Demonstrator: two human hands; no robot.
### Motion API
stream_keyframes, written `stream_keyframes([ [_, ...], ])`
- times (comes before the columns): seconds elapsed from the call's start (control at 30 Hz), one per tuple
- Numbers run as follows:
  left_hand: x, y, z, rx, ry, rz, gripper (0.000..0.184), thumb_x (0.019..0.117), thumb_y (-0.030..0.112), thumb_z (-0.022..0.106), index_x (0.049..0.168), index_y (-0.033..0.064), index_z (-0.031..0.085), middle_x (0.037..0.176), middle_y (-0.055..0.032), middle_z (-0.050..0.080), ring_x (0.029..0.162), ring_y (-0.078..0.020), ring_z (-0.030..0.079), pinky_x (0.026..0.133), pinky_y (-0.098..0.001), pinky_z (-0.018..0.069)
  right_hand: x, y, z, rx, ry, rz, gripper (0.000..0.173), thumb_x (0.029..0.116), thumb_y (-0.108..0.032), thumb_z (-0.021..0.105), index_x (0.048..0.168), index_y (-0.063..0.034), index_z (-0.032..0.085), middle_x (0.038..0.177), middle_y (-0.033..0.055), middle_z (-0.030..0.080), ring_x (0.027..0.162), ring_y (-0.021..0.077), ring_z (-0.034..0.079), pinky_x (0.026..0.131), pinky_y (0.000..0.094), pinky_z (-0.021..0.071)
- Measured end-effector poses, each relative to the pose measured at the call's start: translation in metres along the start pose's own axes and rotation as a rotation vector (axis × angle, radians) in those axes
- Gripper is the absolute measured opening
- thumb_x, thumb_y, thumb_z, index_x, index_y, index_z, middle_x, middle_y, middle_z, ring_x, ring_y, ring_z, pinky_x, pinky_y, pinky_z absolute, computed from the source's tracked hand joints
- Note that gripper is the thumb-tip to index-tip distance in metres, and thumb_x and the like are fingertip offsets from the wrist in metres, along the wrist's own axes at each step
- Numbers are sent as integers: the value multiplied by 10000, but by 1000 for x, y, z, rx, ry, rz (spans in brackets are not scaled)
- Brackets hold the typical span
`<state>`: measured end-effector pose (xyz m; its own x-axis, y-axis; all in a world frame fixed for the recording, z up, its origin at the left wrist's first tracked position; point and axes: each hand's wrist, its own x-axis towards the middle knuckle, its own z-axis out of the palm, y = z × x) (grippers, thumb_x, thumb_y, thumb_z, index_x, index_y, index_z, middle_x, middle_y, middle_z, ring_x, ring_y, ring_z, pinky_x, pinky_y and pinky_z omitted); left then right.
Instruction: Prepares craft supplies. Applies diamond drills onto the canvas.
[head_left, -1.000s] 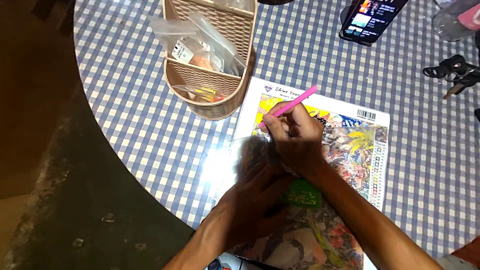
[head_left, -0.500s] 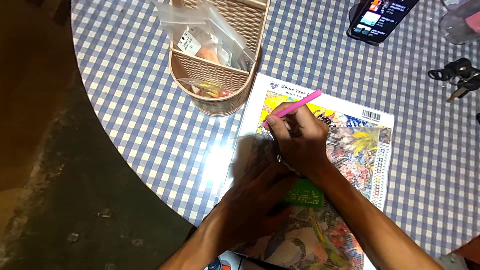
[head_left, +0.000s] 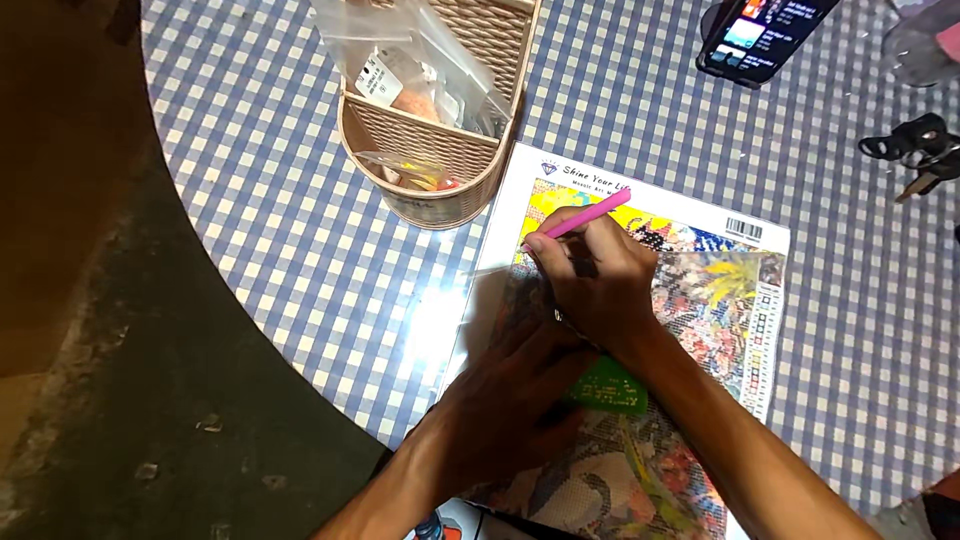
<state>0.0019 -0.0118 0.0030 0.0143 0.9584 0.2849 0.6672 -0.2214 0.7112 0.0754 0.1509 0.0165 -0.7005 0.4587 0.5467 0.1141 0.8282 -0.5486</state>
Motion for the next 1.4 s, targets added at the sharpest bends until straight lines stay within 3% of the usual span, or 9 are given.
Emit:
stream_keyframes([
  [0.2, 0, 0, -1, -2, -19, -4, 435, 948, 359, 681, 1304, 109, 682, 1233, -79, 660, 1171, -187, 601, 1032, -297, 483, 0, 1, -3, 272, 33, 218, 112, 1004, -88, 656, 1056, 0, 611, 881, 47, 689, 717, 57, 694, 588, 191, 598],
  [0.43, 0, -1, -1, -17, -12, -13, 452, 937, 365, 702, 1321, 129, 673, 1238, -61, 657, 1177, -166, 601, 1036, -342, 484, 12, 10, -4, 633, 233, 310, 48, 1030, -26, 577, 1039, 19, 562, 868, 95, 707, 725, 219, 760, 674, 386, 689],
  [0.63, 0, 0, 0, -48, 15, -34, 453, 917, 353, 740, 1304, 123, 693, 1240, -69, 665, 1178, -156, 602, 1029, -290, 495, 11, -2, -30, 704, 270, 353, 32, 1047, -35, 559, 1069, -14, 553, 873, 70, 708, 745, 200, 763, 667, 368, 687],
  [0.7, -1, 0, 0, -63, 19, -30, 458, 918, 353, 744, 1300, 107, 693, 1225, -88, 666, 1152, -150, 603, 1002, -265, 495, 3, -12, -48, 671, 215, 382, 49, 1065, -98, 552, 1096, -62, 540, 901, 37, 691, 758, 149, 749, 665, 297, 667],
  [0.8, -1, 0, -1, -59, -11, -61, 472, 914, 388, 712, 1313, 136, 695, 1209, -72, 653, 1071, -99, 594, 909, -206, 494, -18, -19, -64, 502, 221, 358, 79, 1048, -96, 583, 1097, -46, 547, 897, 23, 703, 745, 129, 744, 648, 280, 662],
  [0.9, 1, -4, 0, -60, -4, -17, 468, 918, 380, 710, 1306, 118, 688, 1230, -71, 653, 1119, -122, 587, 956, -247, 486, -59, -15, -72, 319, 196, 318, 148, 1041, -188, 601, 1070, -44, 591, 881, 4, 703, 727, 85, 705, 614, 271, 627],
  [1.07, -2, -4, 1, -48, 16, -28, 447, 912, 367, 728, 1283, 119, 703, 1209, -58, 657, 1094, -100, 594, 918, -236, 508, -116, -17, -77, 261, 160, 273, 165, 1035, -208, 627, 1063, -45, 626, 943, 8, 715, 825, 9, 691, 720, 178, 602],
  [1.27, -3, -4, 1, -26, 7, -59, 485, 897, 404, 743, 1304, 143, 702, 1228, -40, 644, 1064, -83, 596, 876, -230, 521, -120, -21, -74, 195, 101, 132, 173, 1038, -197, 627, 1025, -38, 693, 937, 39, 734, 874, 51, 689, 811, 220, 576],
  [1.4, -4, -4, 0, -2, 3, -63, 485, 900, 418, 734, 1303, 150, 704, 1234, -33, 643, 1082, -83, 595, 897, -237, 518, -121, -21, -74, 180, 72, 87, 194, 1042, -211, 626, 1031, -31, 697, 944, 52, 736, 859, 47, 694, 783, 201, 579],
])
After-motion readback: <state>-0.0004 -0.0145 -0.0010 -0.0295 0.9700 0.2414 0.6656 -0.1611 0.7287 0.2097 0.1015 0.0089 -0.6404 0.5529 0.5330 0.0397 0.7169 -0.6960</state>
